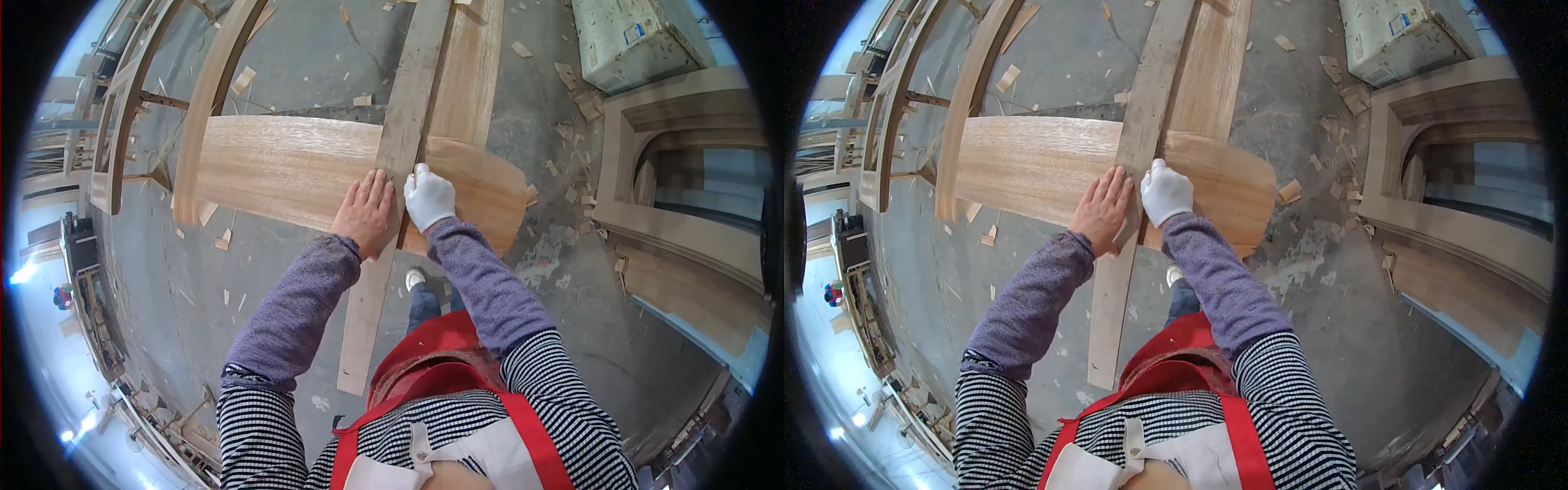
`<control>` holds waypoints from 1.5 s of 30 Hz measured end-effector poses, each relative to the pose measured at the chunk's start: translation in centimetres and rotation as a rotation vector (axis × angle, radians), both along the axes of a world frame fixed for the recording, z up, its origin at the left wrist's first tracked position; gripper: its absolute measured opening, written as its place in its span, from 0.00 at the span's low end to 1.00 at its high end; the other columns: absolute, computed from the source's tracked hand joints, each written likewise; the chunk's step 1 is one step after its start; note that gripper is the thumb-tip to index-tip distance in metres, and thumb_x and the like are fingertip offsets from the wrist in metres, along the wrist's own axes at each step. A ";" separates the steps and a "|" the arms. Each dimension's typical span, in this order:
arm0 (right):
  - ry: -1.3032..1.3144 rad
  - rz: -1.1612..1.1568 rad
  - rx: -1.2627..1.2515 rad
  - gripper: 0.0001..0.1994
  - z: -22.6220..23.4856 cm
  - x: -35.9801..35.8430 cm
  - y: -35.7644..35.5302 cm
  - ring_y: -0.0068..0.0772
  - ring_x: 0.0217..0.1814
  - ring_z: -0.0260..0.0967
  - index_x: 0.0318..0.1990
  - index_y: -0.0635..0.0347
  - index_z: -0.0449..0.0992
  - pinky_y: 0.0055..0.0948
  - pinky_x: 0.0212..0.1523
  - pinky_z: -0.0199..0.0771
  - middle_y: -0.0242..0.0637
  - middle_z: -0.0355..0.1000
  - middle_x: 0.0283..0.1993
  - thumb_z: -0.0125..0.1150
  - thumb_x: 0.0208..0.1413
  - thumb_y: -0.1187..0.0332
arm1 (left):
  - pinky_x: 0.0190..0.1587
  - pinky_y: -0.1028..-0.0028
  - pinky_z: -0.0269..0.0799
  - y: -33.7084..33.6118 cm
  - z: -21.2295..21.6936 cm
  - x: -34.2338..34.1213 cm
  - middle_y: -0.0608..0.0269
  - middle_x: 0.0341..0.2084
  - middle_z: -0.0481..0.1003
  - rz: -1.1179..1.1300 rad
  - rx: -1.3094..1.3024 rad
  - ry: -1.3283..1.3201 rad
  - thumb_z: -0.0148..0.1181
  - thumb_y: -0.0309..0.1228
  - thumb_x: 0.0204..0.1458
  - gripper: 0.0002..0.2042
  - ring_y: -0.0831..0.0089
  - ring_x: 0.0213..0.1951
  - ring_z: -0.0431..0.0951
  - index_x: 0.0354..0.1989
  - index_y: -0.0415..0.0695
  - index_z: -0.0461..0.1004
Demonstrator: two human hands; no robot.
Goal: Marking lines and points on wooden frames using a pencil and a wooden guide plank.
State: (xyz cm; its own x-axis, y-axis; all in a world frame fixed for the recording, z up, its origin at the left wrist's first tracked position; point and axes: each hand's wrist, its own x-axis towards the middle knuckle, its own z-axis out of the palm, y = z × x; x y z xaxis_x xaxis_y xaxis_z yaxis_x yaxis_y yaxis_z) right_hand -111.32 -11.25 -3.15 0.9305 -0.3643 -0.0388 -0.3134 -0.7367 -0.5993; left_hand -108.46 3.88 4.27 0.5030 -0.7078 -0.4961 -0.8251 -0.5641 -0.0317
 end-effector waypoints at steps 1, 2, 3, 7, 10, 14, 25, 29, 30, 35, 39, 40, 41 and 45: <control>0.005 0.007 0.007 0.11 0.1 -0.8 0.6 0.56 0.29 0.75 0.34 0.60 0.71 0.50 0.32 0.75 0.51 0.75 0.26 0.52 0.59 0.62 | 0.72 0.56 0.43 -0.1 0.1 0.0 0.42 0.71 0.45 0.002 0.010 -0.012 0.81 0.48 0.21 0.65 0.51 0.73 0.42 0.70 0.35 0.46; 0.003 0.008 0.017 0.11 0.3 -1.7 1.1 0.56 0.29 0.75 0.33 0.60 0.71 0.50 0.31 0.75 0.51 0.75 0.26 0.52 0.59 0.62 | 0.72 0.56 0.43 -0.1 0.2 0.0 0.42 0.71 0.45 0.000 0.006 -0.001 0.81 0.48 0.21 0.65 0.51 0.73 0.42 0.70 0.35 0.46; 0.015 0.012 0.016 0.11 0.4 -2.6 1.7 0.56 0.29 0.75 0.33 0.60 0.71 0.50 0.31 0.75 0.51 0.75 0.26 0.52 0.59 0.62 | 0.71 0.53 0.44 -0.2 0.3 -0.1 0.42 0.71 0.44 0.006 0.016 -0.002 0.82 0.48 0.21 0.66 0.51 0.73 0.42 0.70 0.35 0.46; 0.065 0.032 0.049 0.10 0.7 -6.7 4.1 0.54 0.27 0.75 0.33 0.58 0.70 0.50 0.30 0.75 0.48 0.76 0.26 0.53 0.58 0.62 | 0.69 0.44 0.46 -0.5 0.2 -0.4 0.42 0.72 0.44 0.018 0.054 -0.010 0.82 0.48 0.20 0.67 0.51 0.74 0.42 0.71 0.35 0.46; 0.051 0.049 0.075 0.10 0.3 -10.1 6.2 0.55 0.28 0.75 0.32 0.59 0.71 0.49 0.30 0.75 0.51 0.74 0.25 0.54 0.58 0.62 | 0.66 0.38 0.48 -0.7 -0.1 -0.7 0.42 0.72 0.43 0.024 0.097 -0.031 0.82 0.47 0.19 0.67 0.51 0.74 0.41 0.71 0.35 0.45; 0.197 0.226 0.099 0.09 0.5 -17.1 9.3 0.55 0.26 0.74 0.31 0.58 0.71 0.49 0.29 0.73 0.50 0.74 0.24 0.55 0.56 0.62 | 0.64 0.34 0.51 -1.1 -0.1 -1.4 0.44 0.72 0.43 0.027 0.089 -0.110 0.83 0.47 0.17 0.68 0.52 0.74 0.42 0.71 0.35 0.45; 0.043 0.223 -0.041 0.11 3.6 -19.4 -0.9 0.58 0.35 0.74 0.36 0.55 0.74 0.58 0.36 0.71 0.51 0.75 0.29 0.55 0.57 0.58 | 0.63 0.30 0.48 -0.6 -0.7 -1.8 0.55 0.73 0.47 0.086 0.041 -0.181 0.75 0.44 0.37 0.52 0.61 0.74 0.44 0.70 0.42 0.51; 0.319 -0.473 0.071 0.17 4.0 -26.3 -10.3 0.62 0.47 0.71 0.46 0.57 0.76 0.54 0.47 0.70 0.57 0.75 0.42 0.52 0.58 0.57 | 0.65 0.32 0.47 1.3 -0.4 -3.3 0.60 0.72 0.49 0.210 -0.007 -0.103 0.73 0.44 0.40 0.48 0.64 0.73 0.48 0.70 0.50 0.52; 0.291 -0.520 0.086 0.19 3.9 -29.8 -12.2 0.62 0.53 0.69 0.49 0.58 0.76 0.52 0.53 0.69 0.58 0.74 0.47 0.53 0.57 0.56 | 0.65 0.33 0.48 2.9 -0.7 -4.5 0.60 0.72 0.51 0.228 -0.060 -0.136 0.73 0.44 0.41 0.48 0.64 0.72 0.50 0.70 0.50 0.52; 0.443 -0.710 0.170 0.21 0.6 -45.1 -16.1 0.55 0.42 0.77 0.44 0.66 0.76 0.46 0.44 0.74 0.60 0.76 0.43 0.57 0.55 0.55 | 0.51 0.54 0.71 14.0 -6.4 -17.8 0.44 0.54 0.69 0.720 -0.757 0.065 0.68 0.50 0.44 0.39 0.46 0.53 0.72 0.61 0.40 0.61; 0.348 -0.913 0.659 0.12 -2.2 -45.5 -14.2 0.38 0.29 0.77 0.37 0.64 0.77 0.38 0.30 0.76 0.44 0.75 0.30 0.60 0.56 0.62 | 0.44 0.61 0.76 23.1 -9.9 -31.4 0.46 0.38 0.80 1.201 -0.529 0.333 0.64 0.63 0.43 0.34 0.56 0.43 0.81 0.42 0.40 0.79; 0.253 -0.974 0.866 0.08 -2.4 -44.2 -13.5 0.31 0.28 0.76 0.36 0.63 0.76 0.33 0.24 0.76 0.37 0.73 0.26 0.61 0.56 0.67 | 0.48 0.59 0.73 23.9 -10.7 -33.2 0.48 0.45 0.76 1.150 -0.375 0.307 0.63 0.64 0.43 0.37 0.54 0.47 0.78 0.48 0.42 0.72; 0.263 -0.867 0.895 0.07 -2.4 -41.8 -13.2 0.31 0.27 0.75 0.37 0.63 0.75 0.33 0.25 0.77 0.36 0.72 0.26 0.62 0.56 0.69 | 0.52 0.57 0.69 23.8 -11.5 -34.2 0.49 0.51 0.72 0.984 -0.172 0.208 0.62 0.65 0.43 0.40 0.53 0.52 0.74 0.55 0.45 0.66; 0.139 -0.431 1.102 0.06 -1.3 -27.3 -12.3 0.29 0.25 0.72 0.39 0.61 0.74 0.32 0.29 0.78 0.35 0.73 0.28 0.62 0.57 0.70 | 0.62 0.54 0.61 25.7 -8.9 -32.0 0.53 0.67 0.61 1.085 -0.425 0.931 0.57 0.66 0.48 0.46 0.50 0.61 0.67 0.72 0.57 0.49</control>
State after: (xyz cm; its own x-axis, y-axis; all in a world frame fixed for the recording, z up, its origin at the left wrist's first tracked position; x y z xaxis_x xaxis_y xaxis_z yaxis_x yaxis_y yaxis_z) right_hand -138.63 -23.57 -4.49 0.7026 -0.3534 -0.6176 -0.5209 0.3359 -0.7848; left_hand -140.48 29.58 -4.60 0.4929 -0.3758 -0.7848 0.3606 -0.7326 0.5773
